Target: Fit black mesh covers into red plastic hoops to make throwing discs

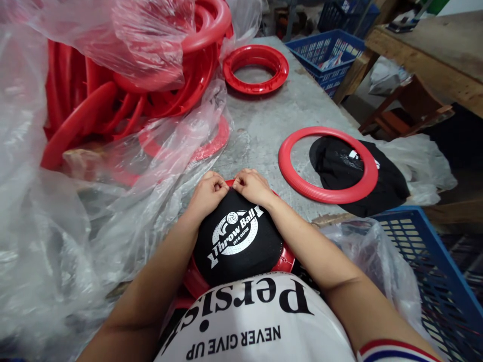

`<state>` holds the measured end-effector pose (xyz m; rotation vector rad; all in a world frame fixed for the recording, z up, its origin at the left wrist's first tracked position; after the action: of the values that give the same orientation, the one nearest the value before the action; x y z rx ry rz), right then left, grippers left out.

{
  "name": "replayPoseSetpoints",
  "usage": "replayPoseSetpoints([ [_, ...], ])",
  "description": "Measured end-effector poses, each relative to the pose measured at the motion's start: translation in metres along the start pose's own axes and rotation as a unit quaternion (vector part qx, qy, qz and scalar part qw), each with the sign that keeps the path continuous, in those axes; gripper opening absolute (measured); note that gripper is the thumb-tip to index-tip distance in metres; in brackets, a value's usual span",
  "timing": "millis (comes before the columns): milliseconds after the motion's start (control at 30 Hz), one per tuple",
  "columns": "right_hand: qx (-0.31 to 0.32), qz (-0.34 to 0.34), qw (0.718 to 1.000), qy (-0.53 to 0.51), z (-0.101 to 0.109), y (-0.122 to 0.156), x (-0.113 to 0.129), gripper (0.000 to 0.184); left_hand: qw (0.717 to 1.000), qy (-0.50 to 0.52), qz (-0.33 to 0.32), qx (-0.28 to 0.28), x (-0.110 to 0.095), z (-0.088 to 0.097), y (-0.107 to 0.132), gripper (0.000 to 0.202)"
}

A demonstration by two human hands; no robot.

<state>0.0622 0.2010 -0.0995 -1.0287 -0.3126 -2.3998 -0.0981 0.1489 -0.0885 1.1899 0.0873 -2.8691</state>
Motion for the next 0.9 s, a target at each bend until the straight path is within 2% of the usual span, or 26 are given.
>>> replayPoseSetpoints([
  [333, -0.021, -0.007, 0.997, 0.078, -0.003, 0.003, 0.007, 0.013, 0.999, -0.042, -0.004, -0.013, 0.0, -0.003, -0.002, 0.016],
  [567, -0.019, -0.005, 0.998, 0.067, -0.004, 0.0, 0.001, 0.015, 0.999, -0.03, -0.02, 0.003, 0.002, -0.002, -0.002, 0.014],
  [667, -0.024, -0.006, 0.998, 0.052, -0.002, 0.001, 0.001, 0.014, 1.0, 0.008, -0.011, -0.011, 0.003, 0.002, -0.001, 0.014],
  [733, -0.027, -0.006, 0.998, 0.051, -0.001, 0.001, 0.001, 0.013, 0.999, 0.02, -0.002, -0.028, 0.003, 0.009, 0.001, 0.022],
  [833, -0.037, 0.003, 0.997, 0.061, -0.001, 0.004, 0.002, 0.012, 0.999, -0.015, -0.001, -0.032, 0.003, 0.021, 0.004, 0.028],
  [900, -0.056, 0.028, 0.995, 0.074, -0.002, 0.007, 0.005, 0.012, 0.998, -0.057, -0.001, -0.005, 0.003, 0.028, 0.008, 0.026],
])
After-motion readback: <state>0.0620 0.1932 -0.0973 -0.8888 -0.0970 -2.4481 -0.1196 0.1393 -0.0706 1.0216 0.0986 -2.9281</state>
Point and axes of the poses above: each hand's wrist, its own y-axis away from the middle knuckle, its own z-axis out of the back of the hand, x = y × z, the point moved 2 cm from there along -y, towards the middle knuckle
